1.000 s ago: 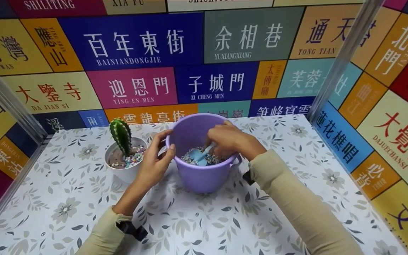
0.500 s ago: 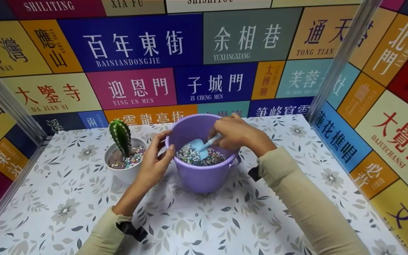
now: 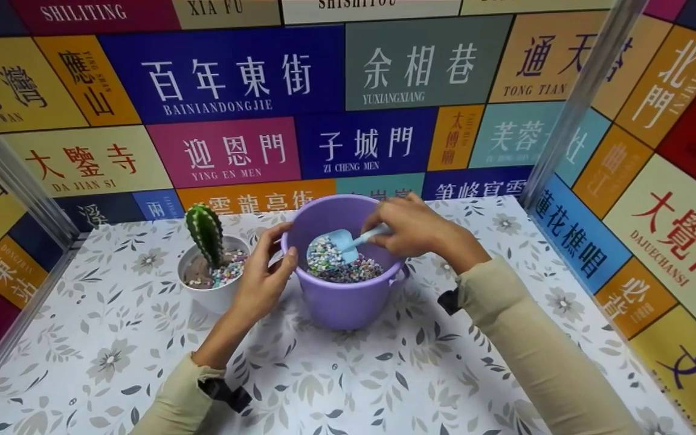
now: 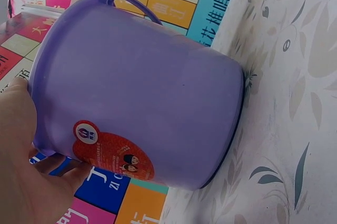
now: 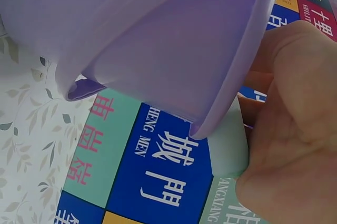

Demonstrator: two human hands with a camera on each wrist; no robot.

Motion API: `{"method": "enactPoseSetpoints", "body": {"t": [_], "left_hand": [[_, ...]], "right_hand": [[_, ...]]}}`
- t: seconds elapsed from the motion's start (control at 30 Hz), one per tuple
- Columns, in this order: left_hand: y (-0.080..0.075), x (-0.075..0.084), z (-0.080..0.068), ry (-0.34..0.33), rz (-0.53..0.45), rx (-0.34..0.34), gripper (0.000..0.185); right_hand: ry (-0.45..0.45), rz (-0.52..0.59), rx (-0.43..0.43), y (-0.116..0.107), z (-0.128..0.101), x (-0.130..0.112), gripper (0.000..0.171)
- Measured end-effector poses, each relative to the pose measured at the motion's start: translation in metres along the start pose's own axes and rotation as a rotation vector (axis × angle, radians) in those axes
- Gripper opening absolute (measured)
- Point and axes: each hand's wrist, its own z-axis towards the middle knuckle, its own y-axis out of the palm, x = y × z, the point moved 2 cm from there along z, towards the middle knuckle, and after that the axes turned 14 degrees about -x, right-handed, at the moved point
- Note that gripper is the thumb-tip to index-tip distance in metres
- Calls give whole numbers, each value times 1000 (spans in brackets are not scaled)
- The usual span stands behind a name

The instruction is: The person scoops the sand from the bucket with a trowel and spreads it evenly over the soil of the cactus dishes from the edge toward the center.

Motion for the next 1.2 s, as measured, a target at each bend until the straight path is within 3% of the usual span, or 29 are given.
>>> {"method": "enactPoseSetpoints", "body": {"t": [0.37,0.7,0.97,1.2], "left_hand": [[-2,3,0,5,42,12,54],[-9,17,-1,63,316,77,57],[-21,43,-7,200,426,63,58],[-48,74,-14,309,455,113,56]], "right_hand": [[7,30,17,3,-3,1,23],[0,26,23,5,-2,-2,25],[-1,31,37,4,-3,-6,24],[4,36,45,1,0,-10,27]]}}
